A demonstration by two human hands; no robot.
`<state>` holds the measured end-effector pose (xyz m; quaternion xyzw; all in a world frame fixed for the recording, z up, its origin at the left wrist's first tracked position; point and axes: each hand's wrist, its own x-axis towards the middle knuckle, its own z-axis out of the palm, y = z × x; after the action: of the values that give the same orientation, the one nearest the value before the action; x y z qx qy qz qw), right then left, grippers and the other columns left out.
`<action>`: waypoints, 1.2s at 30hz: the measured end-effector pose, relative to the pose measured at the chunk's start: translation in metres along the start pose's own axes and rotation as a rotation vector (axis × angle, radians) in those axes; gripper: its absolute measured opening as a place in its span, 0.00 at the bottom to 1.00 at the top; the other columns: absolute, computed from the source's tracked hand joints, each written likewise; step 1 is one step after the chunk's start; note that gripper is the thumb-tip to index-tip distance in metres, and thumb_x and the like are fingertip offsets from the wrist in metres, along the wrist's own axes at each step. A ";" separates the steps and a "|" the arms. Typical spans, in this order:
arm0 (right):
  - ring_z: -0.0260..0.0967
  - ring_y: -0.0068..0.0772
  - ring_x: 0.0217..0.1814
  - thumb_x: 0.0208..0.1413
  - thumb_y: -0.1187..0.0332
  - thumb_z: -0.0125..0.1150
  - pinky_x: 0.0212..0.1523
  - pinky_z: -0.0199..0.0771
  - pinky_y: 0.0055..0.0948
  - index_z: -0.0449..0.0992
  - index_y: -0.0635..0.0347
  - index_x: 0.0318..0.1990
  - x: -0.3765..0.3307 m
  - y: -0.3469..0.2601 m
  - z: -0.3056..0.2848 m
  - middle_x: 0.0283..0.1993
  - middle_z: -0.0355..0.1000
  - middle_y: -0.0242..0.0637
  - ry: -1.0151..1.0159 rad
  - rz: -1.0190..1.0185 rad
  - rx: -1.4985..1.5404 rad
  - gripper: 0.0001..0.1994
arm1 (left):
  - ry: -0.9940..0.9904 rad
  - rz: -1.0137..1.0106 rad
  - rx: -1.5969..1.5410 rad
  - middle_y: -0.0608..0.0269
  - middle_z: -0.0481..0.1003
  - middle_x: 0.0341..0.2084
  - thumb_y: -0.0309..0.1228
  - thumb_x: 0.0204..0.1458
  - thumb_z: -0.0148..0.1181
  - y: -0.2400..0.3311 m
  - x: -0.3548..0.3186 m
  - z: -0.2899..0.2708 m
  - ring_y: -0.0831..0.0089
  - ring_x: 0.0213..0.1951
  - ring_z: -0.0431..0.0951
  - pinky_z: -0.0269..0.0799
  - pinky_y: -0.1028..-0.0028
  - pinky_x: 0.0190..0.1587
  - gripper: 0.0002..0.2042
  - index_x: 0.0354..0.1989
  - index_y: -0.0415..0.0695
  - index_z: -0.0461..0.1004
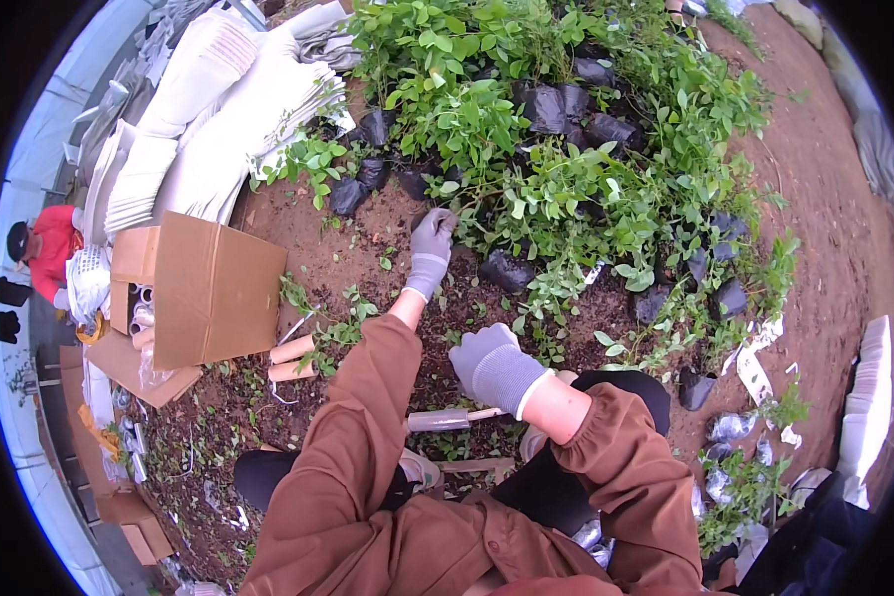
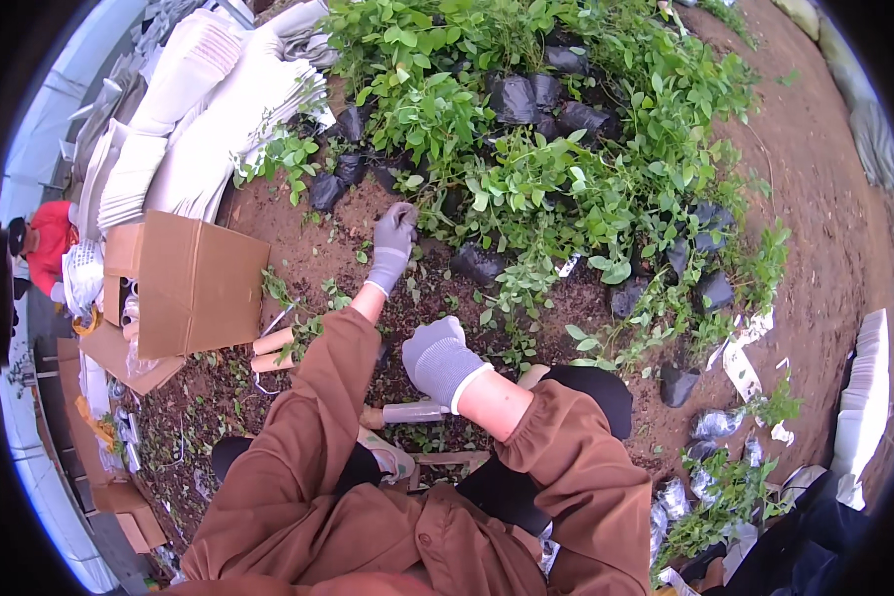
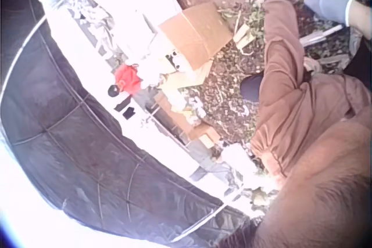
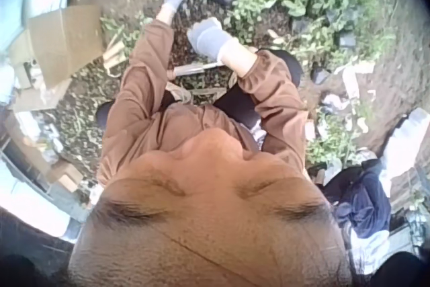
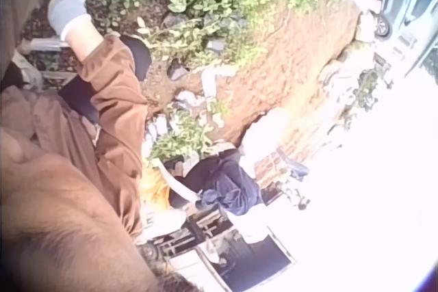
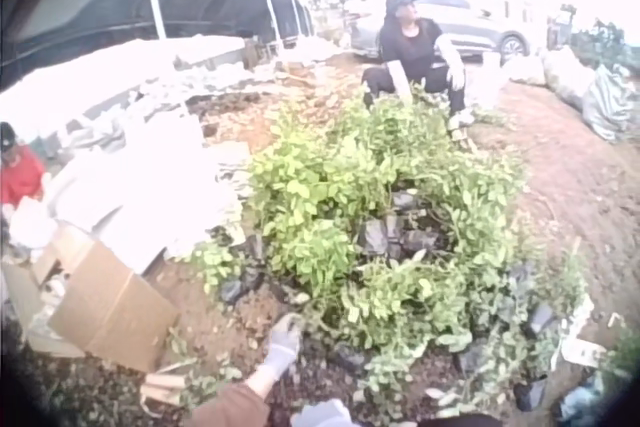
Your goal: The recorder is wrapping small potted plants in plastic film and inserting them into cardboard tubes for shipping.
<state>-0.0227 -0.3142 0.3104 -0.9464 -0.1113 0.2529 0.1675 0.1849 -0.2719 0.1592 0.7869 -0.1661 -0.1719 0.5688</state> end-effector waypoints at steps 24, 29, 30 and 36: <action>0.64 0.32 0.55 0.37 0.72 0.75 0.56 0.68 0.30 0.54 0.63 0.62 0.102 -0.061 0.093 0.56 0.65 0.40 0.627 -0.158 1.619 0.43 | -0.471 0.220 -1.455 0.63 0.76 0.37 0.38 0.60 0.50 0.180 -0.207 -0.223 0.80 0.20 0.55 0.55 0.77 0.28 0.10 0.42 0.47 0.71; 0.69 0.27 0.51 0.36 0.76 0.74 0.52 0.70 0.28 0.62 0.61 0.57 0.075 -0.093 0.131 0.51 0.70 0.37 1.100 -0.089 1.220 0.37 | -0.013 0.183 -1.143 0.60 0.72 0.40 0.36 0.60 0.52 0.153 -0.232 -0.236 0.75 0.29 0.68 0.66 0.73 0.35 0.14 0.50 0.42 0.66; 0.70 0.28 0.50 0.36 0.75 0.74 0.51 0.70 0.28 0.63 0.62 0.57 0.070 -0.096 0.138 0.50 0.70 0.37 1.113 -0.042 1.196 0.36 | 0.174 0.179 -0.950 0.59 0.72 0.40 0.34 0.60 0.52 0.146 -0.239 -0.240 0.74 0.31 0.70 0.68 0.72 0.37 0.14 0.51 0.41 0.65; 0.70 0.31 0.44 0.34 0.68 0.77 0.47 0.71 0.30 0.64 0.66 0.53 0.051 -0.095 0.163 0.45 0.71 0.41 1.178 0.237 1.213 0.36 | 0.702 0.494 0.156 0.56 0.74 0.41 0.21 0.49 0.59 0.112 -0.309 -0.212 0.66 0.40 0.75 0.71 0.71 0.40 0.13 0.44 0.39 0.70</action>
<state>-0.0760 -0.1697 0.1900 -0.6754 0.2482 -0.2488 0.6483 0.0009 0.0139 0.3533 0.7749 -0.1585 0.2601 0.5538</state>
